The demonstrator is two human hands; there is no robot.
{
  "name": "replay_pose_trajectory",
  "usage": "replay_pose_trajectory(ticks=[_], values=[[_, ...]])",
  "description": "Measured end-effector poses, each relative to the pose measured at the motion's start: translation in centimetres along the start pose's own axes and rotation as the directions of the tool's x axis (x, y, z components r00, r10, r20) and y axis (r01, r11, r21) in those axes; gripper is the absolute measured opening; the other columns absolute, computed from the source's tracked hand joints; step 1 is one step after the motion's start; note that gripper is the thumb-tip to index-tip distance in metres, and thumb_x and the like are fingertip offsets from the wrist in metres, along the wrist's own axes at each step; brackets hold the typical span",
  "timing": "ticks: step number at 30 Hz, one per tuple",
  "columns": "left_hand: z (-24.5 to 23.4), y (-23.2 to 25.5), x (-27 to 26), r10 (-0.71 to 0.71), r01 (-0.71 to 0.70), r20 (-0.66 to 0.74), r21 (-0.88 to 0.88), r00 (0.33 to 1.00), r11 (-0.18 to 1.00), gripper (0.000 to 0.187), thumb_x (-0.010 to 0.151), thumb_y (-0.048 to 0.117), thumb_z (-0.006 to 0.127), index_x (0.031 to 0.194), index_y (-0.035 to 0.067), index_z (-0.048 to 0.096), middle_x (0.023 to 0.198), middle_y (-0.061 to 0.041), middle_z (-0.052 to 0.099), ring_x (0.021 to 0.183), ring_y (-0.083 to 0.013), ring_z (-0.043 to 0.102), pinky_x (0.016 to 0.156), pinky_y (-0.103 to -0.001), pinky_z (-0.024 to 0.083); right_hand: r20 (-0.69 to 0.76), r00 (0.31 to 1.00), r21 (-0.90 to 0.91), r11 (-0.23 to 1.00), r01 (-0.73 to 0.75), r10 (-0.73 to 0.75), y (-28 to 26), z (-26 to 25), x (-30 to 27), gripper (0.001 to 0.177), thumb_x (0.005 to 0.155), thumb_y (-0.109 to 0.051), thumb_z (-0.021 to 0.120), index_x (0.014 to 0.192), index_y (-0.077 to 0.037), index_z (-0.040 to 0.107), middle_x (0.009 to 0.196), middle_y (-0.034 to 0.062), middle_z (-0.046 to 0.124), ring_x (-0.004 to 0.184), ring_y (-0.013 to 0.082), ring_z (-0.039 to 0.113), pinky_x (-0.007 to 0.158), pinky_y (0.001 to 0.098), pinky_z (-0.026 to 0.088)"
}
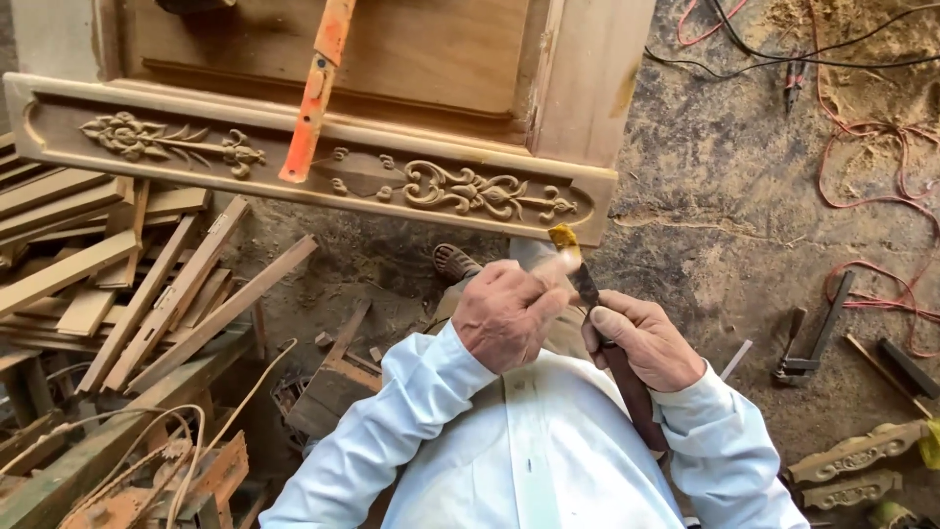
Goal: A person in a woodworking shop applies wood filler to a decorative wooden door panel. They open a can of filler, scoop it with a spatula, and carefully apply it to cracks and grooves, smoothing it with their fingers and the tool.
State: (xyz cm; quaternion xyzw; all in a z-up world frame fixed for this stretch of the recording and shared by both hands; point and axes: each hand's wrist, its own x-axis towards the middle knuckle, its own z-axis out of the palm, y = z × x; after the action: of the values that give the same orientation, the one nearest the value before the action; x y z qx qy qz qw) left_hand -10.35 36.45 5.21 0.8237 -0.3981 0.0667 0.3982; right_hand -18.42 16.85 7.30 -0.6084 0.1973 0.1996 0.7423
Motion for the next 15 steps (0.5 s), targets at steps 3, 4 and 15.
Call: replay_pose_trajectory(ticks=[3,4,15], values=[[-0.4,-0.6,-2.3,0.013,-0.011,0.038,-0.050,0.999,0.999,0.013,0.095,0.016,0.051,0.091,0.018,0.063,0.124,-0.001,0.070,0.066,-0.0176,0.058,0.074,-0.032,0.052,-0.001,1.000,0.010,1.000,-0.021,0.021,-0.5,-0.3,0.1,0.035,0.099,-0.020,0.058,0.076,0.002,0.072,0.044,0.0160,0.059,0.030,0.0149,0.052,0.027,0.0246,0.044],[-0.6,-1.2,-2.8,-0.005,0.006,0.024,-0.049,1.000,0.999,0.012,0.094,0.015,0.051,0.089,0.016,0.062,0.125,-0.004,0.070,0.064,-0.0192,0.058,0.071,-0.033,0.052,-0.077,0.996,0.043,0.998,-0.040,0.043,0.1,-0.7,-0.4,0.029,0.100,-0.018,0.057,0.085,0.001,0.073,0.052,0.0175,0.063,0.036,0.0189,0.058,0.033,0.0283,0.049],[1.5,-4.0,-4.3,-0.121,0.125,-0.093,0.039,0.988,0.991,0.014,0.094,0.009,0.055,0.085,0.006,0.065,0.135,-0.015,0.069,0.054,-0.0277,0.059,0.056,-0.037,0.051,-0.189,0.980,0.121,0.992,-0.032,0.055,3.1,-2.2,-2.2,0.032,0.103,-0.014,0.053,0.123,0.009,0.065,0.061,0.0190,0.063,0.046,0.0235,0.063,0.046,0.0336,0.054]])
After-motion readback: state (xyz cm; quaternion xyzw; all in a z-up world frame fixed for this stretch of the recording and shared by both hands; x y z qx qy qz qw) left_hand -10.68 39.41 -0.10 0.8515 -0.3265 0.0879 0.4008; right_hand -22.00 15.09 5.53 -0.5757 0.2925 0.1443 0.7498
